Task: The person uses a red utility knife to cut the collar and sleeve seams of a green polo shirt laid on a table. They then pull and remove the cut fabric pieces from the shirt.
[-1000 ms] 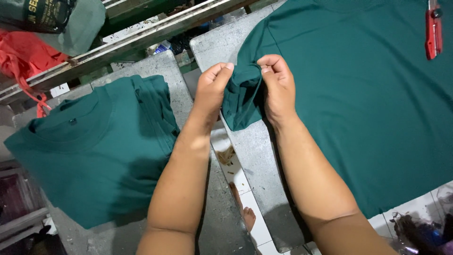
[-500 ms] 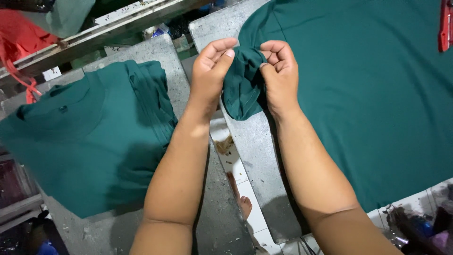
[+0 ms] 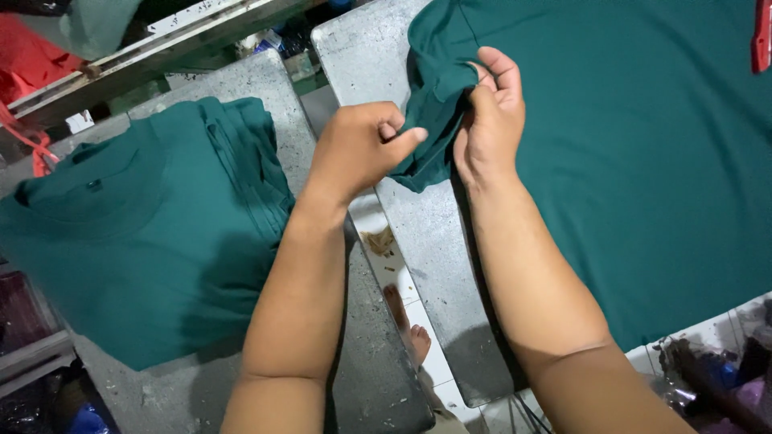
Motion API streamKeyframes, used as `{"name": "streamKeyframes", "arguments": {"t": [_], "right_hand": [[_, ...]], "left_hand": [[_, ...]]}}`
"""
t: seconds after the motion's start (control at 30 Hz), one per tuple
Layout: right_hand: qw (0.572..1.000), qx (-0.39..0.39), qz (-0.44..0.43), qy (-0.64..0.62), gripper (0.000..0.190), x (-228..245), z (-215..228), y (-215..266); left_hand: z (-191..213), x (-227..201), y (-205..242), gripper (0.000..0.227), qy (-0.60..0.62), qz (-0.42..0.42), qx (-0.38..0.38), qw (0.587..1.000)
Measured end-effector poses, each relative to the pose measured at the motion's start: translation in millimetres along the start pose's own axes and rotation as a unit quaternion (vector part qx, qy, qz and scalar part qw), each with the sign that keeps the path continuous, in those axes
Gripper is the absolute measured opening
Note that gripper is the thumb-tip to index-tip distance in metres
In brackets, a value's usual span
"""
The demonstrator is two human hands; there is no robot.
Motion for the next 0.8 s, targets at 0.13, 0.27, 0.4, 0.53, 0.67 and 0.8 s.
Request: {"name": "streamKeyframes", "arguments": {"t": [0.13, 0.27, 0.4, 0.53, 0.67, 0.8], "right_hand": [[1.000, 0.010, 0.018, 0.001, 0.026, -5.4, 1.8, -1.3], [0.944, 0.076, 0.224, 0.228, 0.057, 17.2, -17.9, 26.0], [0.819, 0.066, 0.398, 0.408, 0.023, 54.4, -46.4, 55.3], [0.796, 0.142, 0.444, 0.386, 0.006, 58.7, -55.4, 62.3], [0.800, 0.207, 0.374, 0.421, 0.012, 48.4, -54.6, 60.8], [0.808, 0.226, 0.334, 0.429, 0.017, 45.1, -56.4, 59.3]], "left_hand": [[-6.0, 7.5, -8.1, 0.025, 0.143, 0.021, 0.037, 0.989], [-4.2, 8.3, -13.3, 0.019, 0.278, -0.031, -0.003, 0.960], [-1.6, 9.6, -15.9, 0.019, 0.314, -0.007, -0.050, 0.948], [-4.1, 20.4, -21.6, 0.018, 0.337, 0.009, -0.074, 0.939], [-1.9, 18.9, -21.7, 0.017, 0.359, 0.032, -0.100, 0.928], [1.5, 16.1, -20.5, 0.018, 0.360, 0.063, -0.126, 0.922]]}}
Point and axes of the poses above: each hand's wrist, its own y-axis away from the middle knuckle, its own z-axis out of the back of the hand, x = y × z, the point moved 3 cm from there along -y, towards the middle knuckle, and after that the axes turned 6 degrees about y, right-handed, at the moved point
